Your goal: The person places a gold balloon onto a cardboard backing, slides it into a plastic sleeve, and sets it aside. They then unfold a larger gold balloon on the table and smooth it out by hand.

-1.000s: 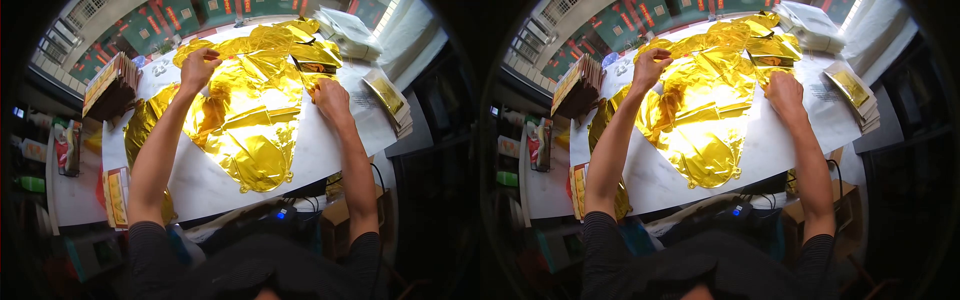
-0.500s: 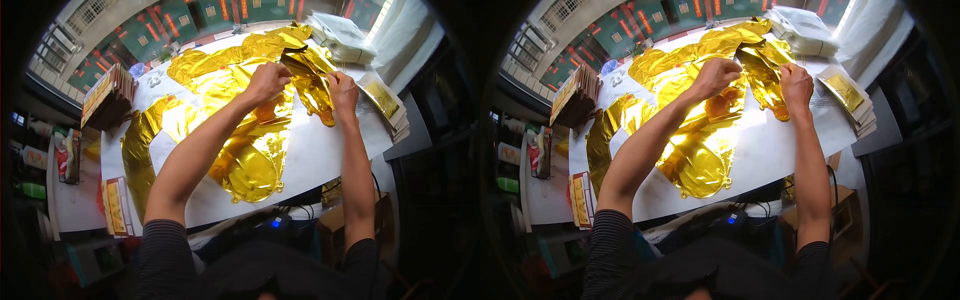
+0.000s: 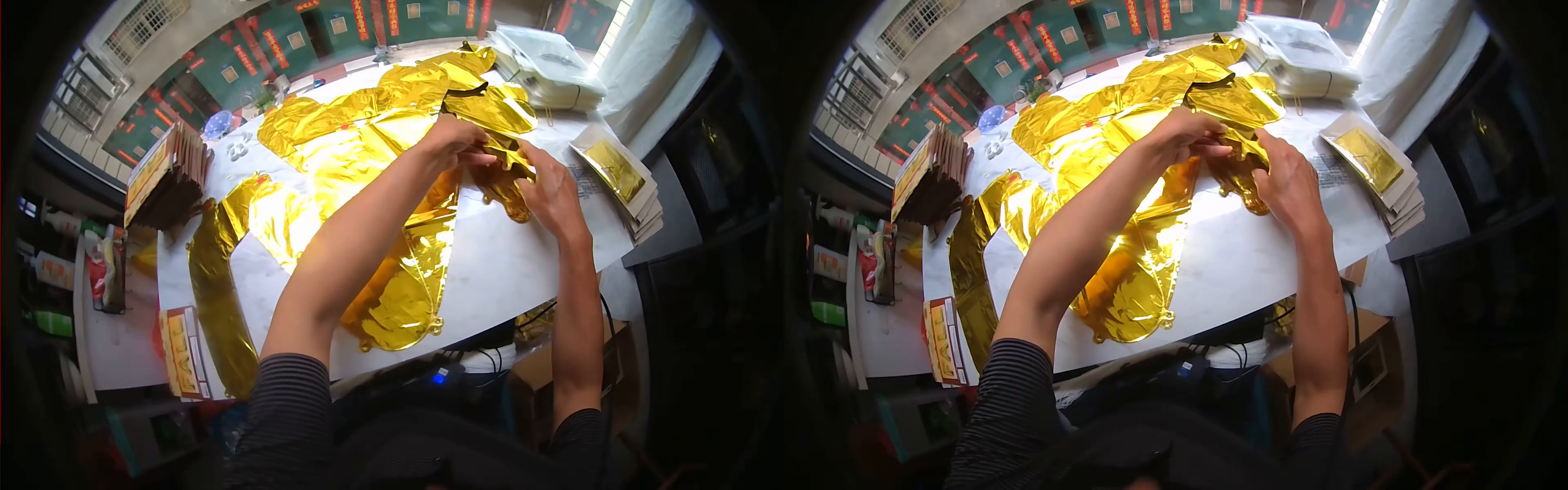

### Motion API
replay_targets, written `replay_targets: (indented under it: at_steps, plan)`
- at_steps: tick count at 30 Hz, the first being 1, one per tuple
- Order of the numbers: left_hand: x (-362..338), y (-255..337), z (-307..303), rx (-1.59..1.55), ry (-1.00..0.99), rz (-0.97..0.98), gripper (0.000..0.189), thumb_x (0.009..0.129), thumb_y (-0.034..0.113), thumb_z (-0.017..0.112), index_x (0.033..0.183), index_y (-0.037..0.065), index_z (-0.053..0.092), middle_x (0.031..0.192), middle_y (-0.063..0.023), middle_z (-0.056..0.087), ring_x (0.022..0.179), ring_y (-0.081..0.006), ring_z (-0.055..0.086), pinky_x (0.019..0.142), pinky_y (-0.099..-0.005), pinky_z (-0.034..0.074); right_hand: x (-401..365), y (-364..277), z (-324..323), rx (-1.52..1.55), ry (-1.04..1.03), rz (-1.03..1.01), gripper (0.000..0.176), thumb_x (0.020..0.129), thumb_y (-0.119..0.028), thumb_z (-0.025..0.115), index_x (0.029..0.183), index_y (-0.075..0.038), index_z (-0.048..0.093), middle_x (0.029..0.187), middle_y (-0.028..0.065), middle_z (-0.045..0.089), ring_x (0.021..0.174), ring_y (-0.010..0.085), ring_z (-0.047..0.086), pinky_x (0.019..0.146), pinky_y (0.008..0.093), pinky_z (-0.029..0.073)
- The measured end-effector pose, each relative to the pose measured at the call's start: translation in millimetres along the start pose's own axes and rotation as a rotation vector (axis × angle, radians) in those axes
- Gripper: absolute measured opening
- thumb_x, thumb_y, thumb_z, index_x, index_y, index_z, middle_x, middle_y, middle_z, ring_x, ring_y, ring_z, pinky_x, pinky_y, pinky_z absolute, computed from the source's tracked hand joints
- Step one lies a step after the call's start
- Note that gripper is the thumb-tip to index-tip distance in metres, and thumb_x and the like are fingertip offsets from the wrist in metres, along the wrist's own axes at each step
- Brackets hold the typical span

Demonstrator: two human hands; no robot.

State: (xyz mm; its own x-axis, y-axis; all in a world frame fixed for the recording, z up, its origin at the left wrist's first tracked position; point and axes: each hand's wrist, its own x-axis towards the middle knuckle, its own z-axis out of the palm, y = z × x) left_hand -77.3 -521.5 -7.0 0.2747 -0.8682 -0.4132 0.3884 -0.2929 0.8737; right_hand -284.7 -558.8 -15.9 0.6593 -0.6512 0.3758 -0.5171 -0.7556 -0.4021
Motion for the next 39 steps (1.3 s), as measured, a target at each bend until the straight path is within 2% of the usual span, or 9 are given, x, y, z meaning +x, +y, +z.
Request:
replay_targets:
  at_steps: [10,12,13,17,21,27,32,34,39]
  plan:
    - [-10,-5,-12,0.33,0.058,0.134,0.027,0.094,0.011,0.071,0.116,-0.004,0.064,0.107,-0.0201,0.068,0.092,-0.0283,0.072,0.068,-0.0342,0.063,10,7,1,0.131,0.143,0.172,0.022,0.091,-0.021,0.072,0.103,-0.003,0.076,0.087,0.0182,0.074,0.076,0.0309,0.072,0.072,0.0389,0.053]
    - [-23,-12,-6,1.101,0.461,0.697,0.041,0.088,0.013,0.075,0.125,0.001,0.063,0.126,-0.0242,0.06,0.113,-0.0365,0.065,0.09,-0.0415,0.056,16,9,-1,0.115,0.137,0.214,0.024,0.089,-0.024,0.074,0.101,-0.004,0.077,0.086,0.0176,0.074,0.074,0.0318,0.071,0.073,0.0401,0.053]
    - [-26,-13,-9,1.069,0.326,0.771,0.049,0.084,0.012,0.075,0.131,0.006,0.063,0.139,-0.0226,0.051,0.127,-0.0385,0.056,0.104,-0.043,0.047,20,10,-1,0.09,0.134,0.205,0.025,0.088,-0.026,0.075,0.099,-0.004,0.077,0.085,0.0172,0.074,0.074,0.0323,0.071,0.073,0.0407,0.053]
    - [-32,-18,-2,1.218,0.166,0.936,0.037,0.087,0.014,0.076,0.122,0.007,0.072,0.124,-0.0138,0.067,0.112,-0.0332,0.066,0.094,-0.0416,0.053,27,3,-5,0.098,0.088,0.182,0.03,0.085,-0.03,0.079,0.1,-0.004,0.076,0.084,0.0175,0.074,0.075,0.034,0.07,0.073,0.0424,0.053]
    - [-17,-8,3,0.934,0.173,0.79,0.016,0.085,0.019,0.077,0.093,0.006,0.082,0.079,-0.0164,0.075,0.073,-0.0327,0.074,0.073,-0.0439,0.057,27,11,-6,0.076,0.058,0.129,0.031,0.088,-0.031,0.078,0.103,-0.003,0.075,0.079,0.0159,0.072,0.07,0.0274,0.068,0.071,0.0397,0.052]
    - [-9,-6,-6,0.883,0.101,0.592,0.022,0.087,0.021,0.079,0.097,0.001,0.08,0.084,-0.0145,0.077,0.075,-0.0214,0.074,0.072,-0.036,0.057,25,33,-12,0.479,0.0,0.238,0.032,0.1,-0.025,0.069,0.088,0.005,0.068,0.073,-0.0042,0.062,0.069,0.0032,0.048,0.064,0.0249,0.042]
    - [3,-14,-12,0.826,0.052,0.615,0.036,0.08,0.031,0.086,0.099,0.001,0.08,0.081,-0.0142,0.077,0.07,-0.0227,0.073,0.069,-0.0389,0.057,34,39,-4,0.48,0.047,0.279,0.03,0.094,-0.026,0.075,0.083,0.002,0.071,0.069,-0.0018,0.063,0.064,0.0054,0.049,0.061,0.0274,0.042]
    - [-1,-15,-5,0.97,0.159,0.945,0.039,0.087,0.034,0.081,0.101,-0.002,0.078,0.087,-0.0135,0.076,0.078,-0.0175,0.073,0.073,-0.0336,0.057,36,37,-2,0.465,0.068,0.282,0.031,0.09,-0.028,0.078,0.083,0.002,0.073,0.065,0.001,0.064,0.06,0.0075,0.049,0.058,0.03,0.043]
    - [-7,7,4,0.932,0.06,0.596,0.04,0.089,0.036,0.078,0.1,-0.002,0.078,0.084,-0.0149,0.076,0.078,-0.0191,0.072,0.075,-0.0349,0.056,43,42,10,0.501,0.122,0.243,0.035,0.088,-0.033,0.082,0.082,0.001,0.074,0.063,-0.0005,0.063,0.059,0.0083,0.05,0.058,0.0306,0.043]
